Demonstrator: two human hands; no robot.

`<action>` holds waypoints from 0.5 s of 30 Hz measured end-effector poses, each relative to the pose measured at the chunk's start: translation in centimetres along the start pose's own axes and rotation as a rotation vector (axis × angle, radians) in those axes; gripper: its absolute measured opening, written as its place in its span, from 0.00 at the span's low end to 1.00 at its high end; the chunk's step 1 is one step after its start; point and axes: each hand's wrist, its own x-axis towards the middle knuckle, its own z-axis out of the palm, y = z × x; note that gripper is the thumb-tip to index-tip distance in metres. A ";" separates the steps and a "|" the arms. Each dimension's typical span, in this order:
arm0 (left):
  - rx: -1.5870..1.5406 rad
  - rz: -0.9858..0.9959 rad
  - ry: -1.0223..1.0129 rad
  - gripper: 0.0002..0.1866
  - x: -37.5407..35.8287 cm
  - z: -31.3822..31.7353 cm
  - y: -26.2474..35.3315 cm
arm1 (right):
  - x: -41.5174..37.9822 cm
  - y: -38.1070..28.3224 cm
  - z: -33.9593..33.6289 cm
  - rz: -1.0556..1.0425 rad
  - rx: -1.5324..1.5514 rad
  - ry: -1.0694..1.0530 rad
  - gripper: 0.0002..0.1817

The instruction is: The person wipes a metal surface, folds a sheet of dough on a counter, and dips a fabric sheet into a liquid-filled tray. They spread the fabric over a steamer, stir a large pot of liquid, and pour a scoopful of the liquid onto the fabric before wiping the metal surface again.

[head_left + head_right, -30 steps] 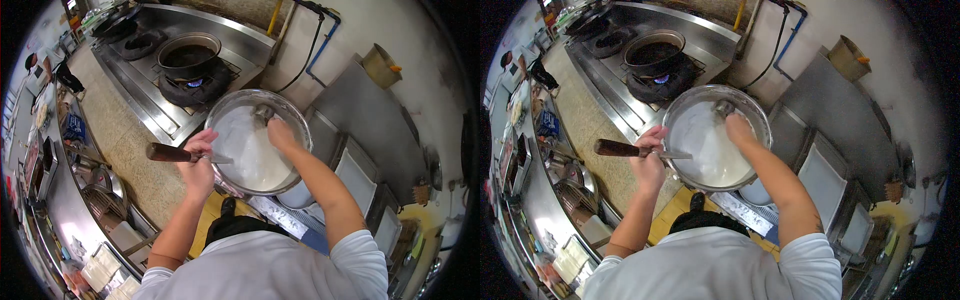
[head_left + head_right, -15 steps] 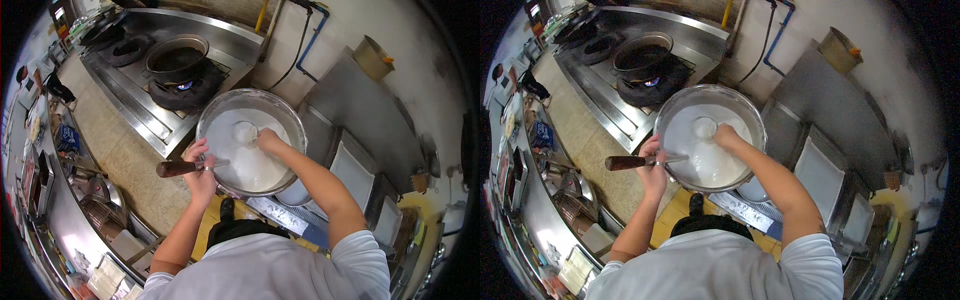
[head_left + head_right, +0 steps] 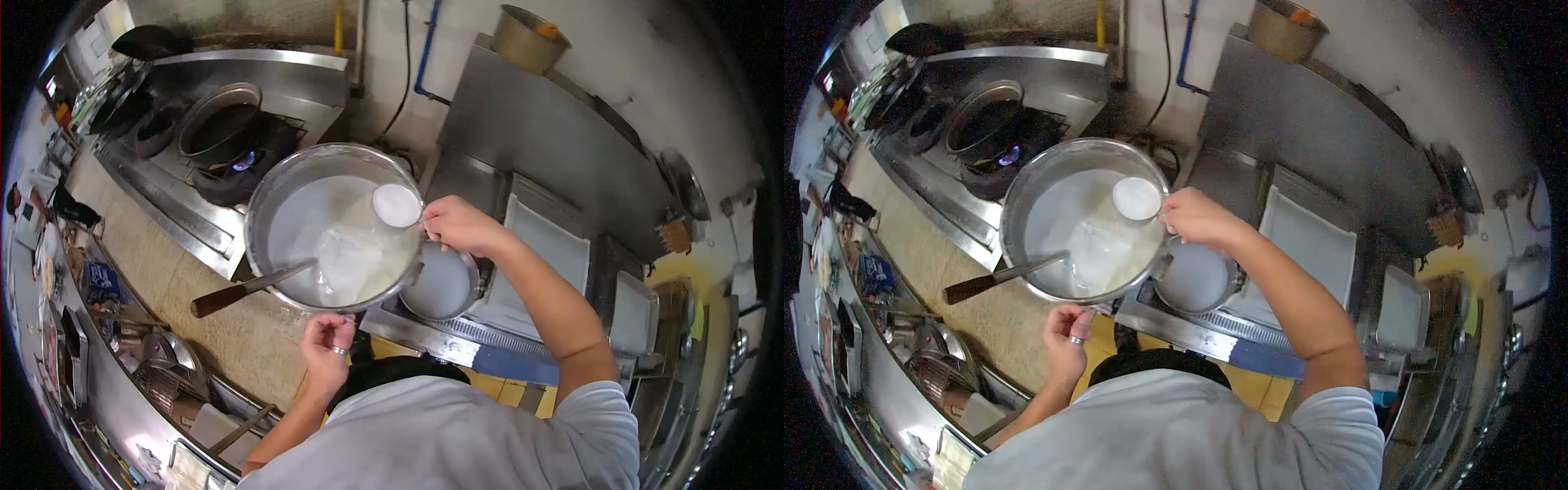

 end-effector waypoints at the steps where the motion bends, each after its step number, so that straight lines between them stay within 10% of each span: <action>1: -0.009 0.003 -0.057 0.11 -0.2 2.0 0.3 | -1.5 0.8 -1.1 0.003 0.046 0.013 0.08; 15: 0.424 -0.054 -0.577 0.18 -4.8 24.0 -7.3 | -20.6 23.6 -13.7 0.308 0.119 0.309 0.10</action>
